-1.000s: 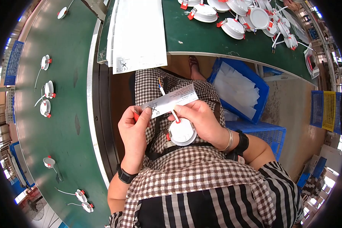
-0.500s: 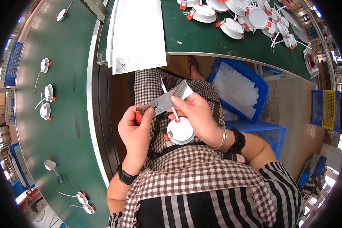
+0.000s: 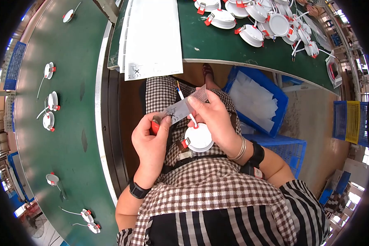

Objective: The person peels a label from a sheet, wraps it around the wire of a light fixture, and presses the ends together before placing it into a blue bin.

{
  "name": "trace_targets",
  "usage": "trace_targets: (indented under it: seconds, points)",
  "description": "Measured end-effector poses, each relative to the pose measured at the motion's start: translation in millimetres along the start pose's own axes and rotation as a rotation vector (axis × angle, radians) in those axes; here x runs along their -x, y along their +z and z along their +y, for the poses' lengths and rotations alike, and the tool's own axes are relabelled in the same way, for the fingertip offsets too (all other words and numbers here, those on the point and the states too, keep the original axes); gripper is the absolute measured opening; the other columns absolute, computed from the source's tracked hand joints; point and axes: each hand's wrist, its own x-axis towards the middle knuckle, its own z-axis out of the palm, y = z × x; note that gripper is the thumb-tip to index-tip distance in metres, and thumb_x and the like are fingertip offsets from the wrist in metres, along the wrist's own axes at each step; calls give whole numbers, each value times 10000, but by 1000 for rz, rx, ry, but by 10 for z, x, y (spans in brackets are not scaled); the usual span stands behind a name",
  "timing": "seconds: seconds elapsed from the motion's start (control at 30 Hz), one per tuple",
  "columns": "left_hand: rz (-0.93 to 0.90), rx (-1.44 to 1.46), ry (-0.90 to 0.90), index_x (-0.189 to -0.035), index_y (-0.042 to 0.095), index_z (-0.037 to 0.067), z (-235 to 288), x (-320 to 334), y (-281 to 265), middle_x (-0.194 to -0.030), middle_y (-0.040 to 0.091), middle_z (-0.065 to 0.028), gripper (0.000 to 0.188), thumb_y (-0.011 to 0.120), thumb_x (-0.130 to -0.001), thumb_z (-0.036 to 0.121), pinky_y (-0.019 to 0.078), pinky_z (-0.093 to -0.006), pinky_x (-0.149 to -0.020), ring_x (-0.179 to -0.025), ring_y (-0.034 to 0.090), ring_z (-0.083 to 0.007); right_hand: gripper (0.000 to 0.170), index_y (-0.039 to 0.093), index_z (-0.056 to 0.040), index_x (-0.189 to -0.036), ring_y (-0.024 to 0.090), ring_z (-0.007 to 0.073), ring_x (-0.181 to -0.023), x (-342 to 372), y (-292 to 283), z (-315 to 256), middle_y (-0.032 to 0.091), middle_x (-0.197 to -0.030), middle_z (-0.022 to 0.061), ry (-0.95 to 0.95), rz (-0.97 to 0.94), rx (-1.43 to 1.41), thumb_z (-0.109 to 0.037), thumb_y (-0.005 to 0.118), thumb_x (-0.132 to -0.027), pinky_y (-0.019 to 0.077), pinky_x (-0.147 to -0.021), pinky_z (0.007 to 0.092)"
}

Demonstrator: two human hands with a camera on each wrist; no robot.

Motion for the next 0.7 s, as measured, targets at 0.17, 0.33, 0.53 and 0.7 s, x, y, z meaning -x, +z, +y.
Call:
trace_targets:
  seconds: [0.17,0.33,0.53,0.7]
  points:
    - [-13,-4,57,-847,634,8,-10,0,3,-624,439,69,77,691,-800,33,329,-175,-534,-573,368,-23,626,363,74,-1282,589,118,-576,-76,45,-41,605,-760,100,116,39,74,-241,687,-849,491,-447,231]
    - [3,92,-19,-863,625,-1,1,-29,-10,-645,455,67,76,676,-818,33,353,-175,-548,-594,390,-21,563,369,59,-1282,597,120,-591,-30,41,-22,606,-776,92,40,11,74,-166,666,-859,483,-484,228]
    - [-1,155,-20,-896,624,-8,-91,-111,-76,-665,491,60,95,668,-830,44,372,-179,-558,-608,416,-22,297,501,-15,-1163,613,105,-707,89,65,-30,588,-877,45,-58,-171,76,-89,602,-893,485,-603,202]
    - [16,-10,97,-967,634,14,-98,-148,-121,-645,471,43,160,671,-811,26,381,-191,-553,-584,402,-38,215,596,15,-1061,610,86,-761,121,158,-13,586,-902,35,-133,-152,171,-77,636,-871,505,-655,199]
